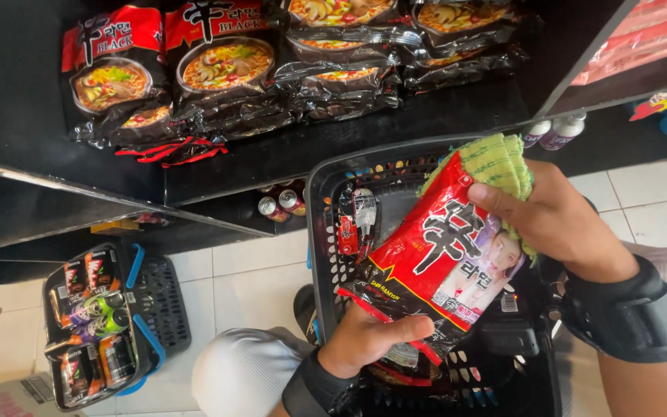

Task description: The person wipes down and organizes instant ramen packets on a lower shelf in a grocery store.

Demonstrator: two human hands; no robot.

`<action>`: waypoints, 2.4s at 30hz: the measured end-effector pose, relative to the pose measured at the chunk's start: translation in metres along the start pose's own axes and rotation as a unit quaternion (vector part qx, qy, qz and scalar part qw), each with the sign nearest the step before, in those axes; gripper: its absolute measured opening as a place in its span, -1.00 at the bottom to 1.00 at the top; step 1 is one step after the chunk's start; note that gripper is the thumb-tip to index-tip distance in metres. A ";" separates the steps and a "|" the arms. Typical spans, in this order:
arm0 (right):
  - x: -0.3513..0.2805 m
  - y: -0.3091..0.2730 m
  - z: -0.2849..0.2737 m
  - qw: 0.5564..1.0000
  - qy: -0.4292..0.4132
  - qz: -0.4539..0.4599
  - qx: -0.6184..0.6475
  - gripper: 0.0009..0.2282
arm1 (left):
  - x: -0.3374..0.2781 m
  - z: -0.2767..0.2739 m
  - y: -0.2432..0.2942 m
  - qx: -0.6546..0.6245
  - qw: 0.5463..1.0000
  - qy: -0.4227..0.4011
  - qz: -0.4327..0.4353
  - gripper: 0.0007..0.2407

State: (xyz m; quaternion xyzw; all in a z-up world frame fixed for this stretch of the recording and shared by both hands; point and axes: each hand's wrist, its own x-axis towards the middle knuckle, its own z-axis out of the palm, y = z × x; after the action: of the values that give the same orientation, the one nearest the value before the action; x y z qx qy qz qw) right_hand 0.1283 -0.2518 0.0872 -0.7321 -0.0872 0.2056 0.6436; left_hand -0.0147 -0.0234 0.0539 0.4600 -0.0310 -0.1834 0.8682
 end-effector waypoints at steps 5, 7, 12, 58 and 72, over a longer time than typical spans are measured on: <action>0.001 0.000 0.002 0.999 -0.015 -0.020 -0.027 -0.74 | -0.001 -0.005 -0.020 -0.001 1.000 0.020 -0.008 -0.43; 0.002 0.000 0.003 0.999 -0.016 -0.015 -0.026 -0.74 | -0.001 -0.004 -0.021 -0.001 1.000 0.022 -0.001 -0.45; 0.004 0.004 0.002 0.999 -0.027 -0.018 -0.018 -0.75 | -0.001 -0.005 -0.024 -0.004 0.999 0.032 0.000 -0.47; -0.002 -0.002 -0.001 0.961 0.187 -0.191 0.073 -0.69 | -0.001 -0.013 -0.026 -0.088 0.995 0.041 0.032 -0.47; -0.006 -0.001 0.001 0.968 0.171 -0.185 0.018 -0.68 | -0.001 -0.008 -0.011 -0.101 0.994 0.039 0.024 -0.39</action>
State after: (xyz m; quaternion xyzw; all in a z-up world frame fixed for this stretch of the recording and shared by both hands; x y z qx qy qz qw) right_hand 0.1222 -0.2529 0.0897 -0.7156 -0.1062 -0.0438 0.6890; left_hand -0.0171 -0.0222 0.0410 0.3760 0.0109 -0.1467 0.9149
